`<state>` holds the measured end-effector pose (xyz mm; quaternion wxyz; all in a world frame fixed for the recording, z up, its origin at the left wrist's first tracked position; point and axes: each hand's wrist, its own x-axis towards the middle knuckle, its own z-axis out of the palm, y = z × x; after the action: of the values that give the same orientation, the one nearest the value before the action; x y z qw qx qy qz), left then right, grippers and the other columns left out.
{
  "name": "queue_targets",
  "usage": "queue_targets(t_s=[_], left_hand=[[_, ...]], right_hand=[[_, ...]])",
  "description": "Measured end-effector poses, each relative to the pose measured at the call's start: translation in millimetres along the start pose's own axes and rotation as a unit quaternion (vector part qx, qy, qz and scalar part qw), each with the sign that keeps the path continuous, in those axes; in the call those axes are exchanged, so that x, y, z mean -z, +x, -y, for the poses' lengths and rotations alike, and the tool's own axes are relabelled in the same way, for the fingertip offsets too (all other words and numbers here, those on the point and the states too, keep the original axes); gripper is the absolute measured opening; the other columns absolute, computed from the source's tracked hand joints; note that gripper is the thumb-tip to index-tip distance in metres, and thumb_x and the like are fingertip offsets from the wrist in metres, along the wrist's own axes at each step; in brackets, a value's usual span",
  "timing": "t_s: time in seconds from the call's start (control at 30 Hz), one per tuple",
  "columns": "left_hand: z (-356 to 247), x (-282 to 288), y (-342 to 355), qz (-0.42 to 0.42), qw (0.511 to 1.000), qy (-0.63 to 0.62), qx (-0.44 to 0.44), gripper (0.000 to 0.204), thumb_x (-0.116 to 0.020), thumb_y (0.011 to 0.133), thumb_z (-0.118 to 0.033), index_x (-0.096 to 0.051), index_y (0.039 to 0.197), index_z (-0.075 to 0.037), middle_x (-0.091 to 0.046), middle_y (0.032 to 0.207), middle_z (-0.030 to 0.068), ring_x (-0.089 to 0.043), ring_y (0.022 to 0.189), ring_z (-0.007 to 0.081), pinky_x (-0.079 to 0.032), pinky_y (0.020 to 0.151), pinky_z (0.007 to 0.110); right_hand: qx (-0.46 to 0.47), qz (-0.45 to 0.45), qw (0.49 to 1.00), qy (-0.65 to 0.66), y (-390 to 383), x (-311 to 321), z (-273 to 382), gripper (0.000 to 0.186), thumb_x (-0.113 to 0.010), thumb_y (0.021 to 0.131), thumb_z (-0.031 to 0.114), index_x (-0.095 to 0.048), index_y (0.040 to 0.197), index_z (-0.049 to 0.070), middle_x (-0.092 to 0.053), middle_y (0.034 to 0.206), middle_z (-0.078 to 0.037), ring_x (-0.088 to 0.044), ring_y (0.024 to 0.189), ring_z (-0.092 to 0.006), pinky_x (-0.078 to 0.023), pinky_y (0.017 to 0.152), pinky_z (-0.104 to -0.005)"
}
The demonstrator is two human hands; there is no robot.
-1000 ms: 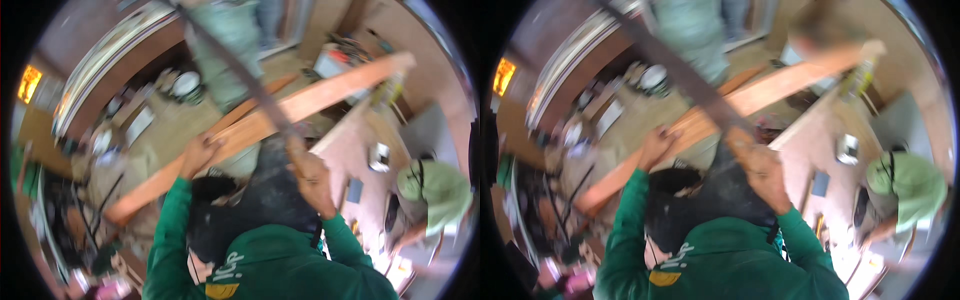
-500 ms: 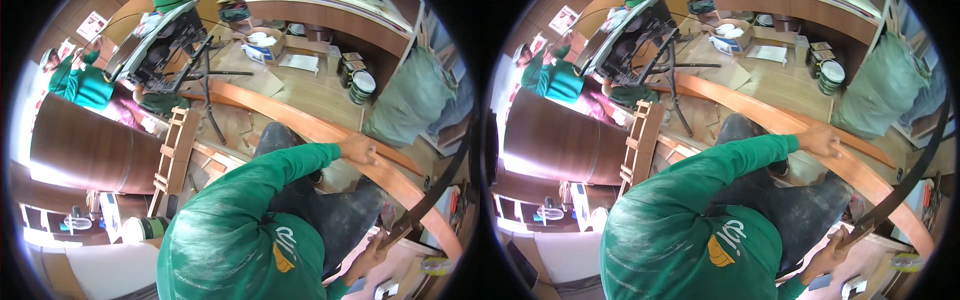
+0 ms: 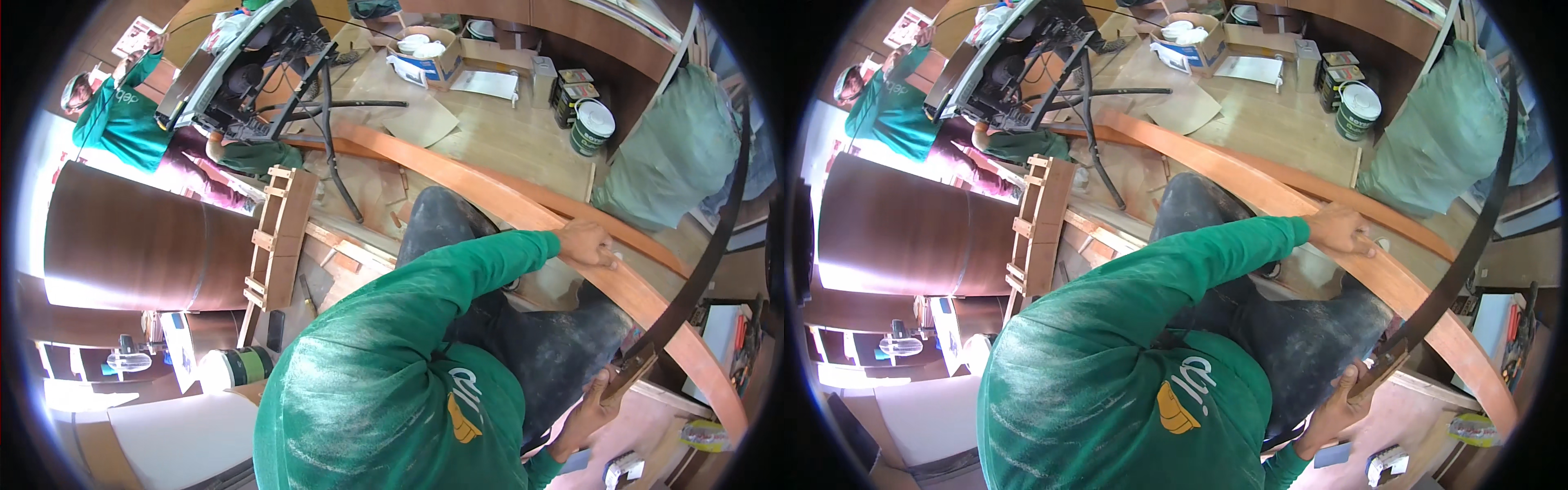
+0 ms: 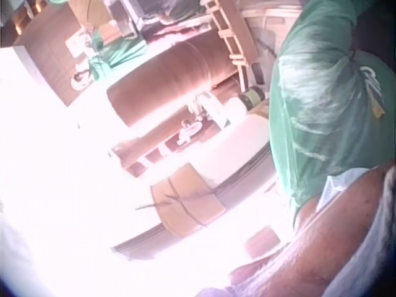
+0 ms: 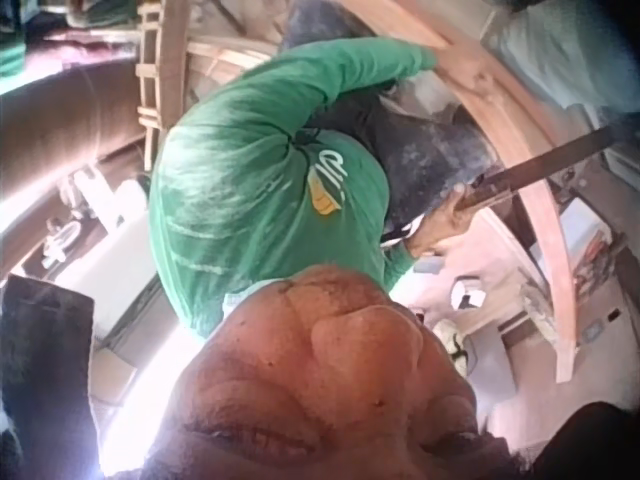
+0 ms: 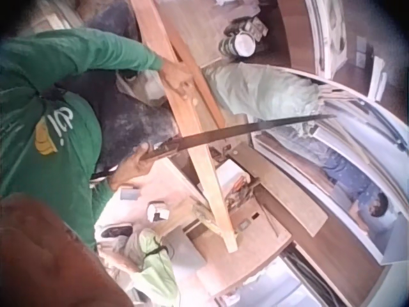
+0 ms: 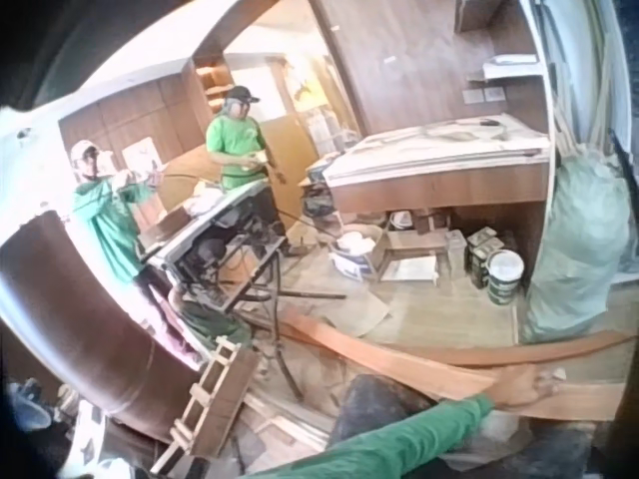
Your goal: The person measures a wooden board with a tape measure, marks it with a pencil using a square ruler, and then cuts the board with a hand saw.
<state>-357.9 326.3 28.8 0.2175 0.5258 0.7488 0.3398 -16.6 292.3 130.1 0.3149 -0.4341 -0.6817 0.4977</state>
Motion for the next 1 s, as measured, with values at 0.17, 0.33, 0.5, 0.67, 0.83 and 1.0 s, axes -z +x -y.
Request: queue_targets(t_s=[0.17, 0.33, 0.5, 0.67, 0.83, 1.0], left_hand=[[7.2, -4.3, 11.7, 0.041, 0.999, -0.011, 0.012, 0.067, -0.067, 0.088, -0.07, -0.081, 0.11, -0.009, -0.077, 0.105, 0.0246, -0.072, 0.101, 0.0435, -0.053, 0.092, 0.056], [31.1, -1.3, 11.3, 0.065, 0.998, 0.014, 0.013, 0.073, -0.062, 0.09, -0.079, -0.079, 0.105, -0.009, -0.076, 0.098, 0.0231, -0.072, 0.098, 0.0443, -0.052, 0.092, 0.058], [38.3, -11.2, 15.9, 0.052, 0.998, 0.026, -0.002, 0.074, -0.063, 0.091, -0.076, -0.077, 0.107, -0.006, -0.076, 0.102, 0.0222, -0.071, 0.106, 0.0428, -0.052, 0.092, 0.055], [22.1, -11.3, 23.8, 0.146, 0.988, -0.044, 0.027, 0.062, -0.063, 0.094, -0.067, -0.077, 0.095, -0.006, -0.075, 0.096, 0.0197, -0.071, 0.095, 0.0381, -0.051, 0.084, 0.051], [50.1, -9.7, 5.5, 0.122, 0.991, -0.062, 0.001, 0.062, -0.064, 0.096, -0.065, -0.07, 0.082, -0.004, -0.067, 0.078, 0.0185, -0.062, 0.074, 0.0326, -0.045, 0.07, 0.05], [37.2, -2.8, -18.8, 0.141, 0.988, -0.053, 0.032, 0.063, -0.065, 0.096, -0.065, -0.07, 0.081, -0.003, -0.067, 0.077, 0.0184, -0.063, 0.073, 0.0316, -0.047, 0.07, 0.049]], right_hand=[[-0.03, -0.027, 0.996, -0.08, -5.9, -10.7, 42.8, 0.035, -0.071, 0.103, 0.021, -0.069, 0.13, -0.001, -0.065, 0.094, -0.002, -0.053, 0.074, -0.0102, -0.044, 0.064, -0.0269], [-0.049, -0.058, 0.986, -0.146, -11.0, -4.8, 53.8, 0.034, -0.072, 0.104, 0.028, -0.064, 0.122, 0.0, -0.057, 0.083, -0.003, -0.054, 0.074, -0.0126, -0.045, 0.065, -0.0297], [-0.141, -0.076, 0.985, -0.065, -39.9, -18.7, 77.1, 0.048, -0.065, 0.108, 0.036, -0.055, 0.139, 0.0, -0.062, 0.096, -0.005, -0.055, 0.072, -0.0101, -0.049, 0.064, -0.025], [-0.144, -0.062, 0.983, -0.091, -60.6, -15.1, 88.7, 0.061, -0.06, 0.11, 0.041, -0.047, 0.155, 0.002, -0.063, 0.116, -0.011, -0.056, 0.072, -0.0104, -0.055, 0.064, -0.0253], [-0.16, -0.076, 0.983, -0.056, -56.8, -29.2, 91.6, 0.059, -0.061, 0.11, 0.038, -0.048, 0.153, 0.0, -0.062, 0.09, -0.003, -0.057, 0.07, -0.0087, -0.053, 0.061, -0.025], [-0.154, -0.064, 0.986, -0.022, -60.0, -39.4, 101.4, 0.055, -0.063, 0.109, 0.031, -0.048, 0.153, 0.002, -0.064, 0.088, -0.003, -0.059, 0.067, -0.009, -0.053, 0.062, -0.0265]])
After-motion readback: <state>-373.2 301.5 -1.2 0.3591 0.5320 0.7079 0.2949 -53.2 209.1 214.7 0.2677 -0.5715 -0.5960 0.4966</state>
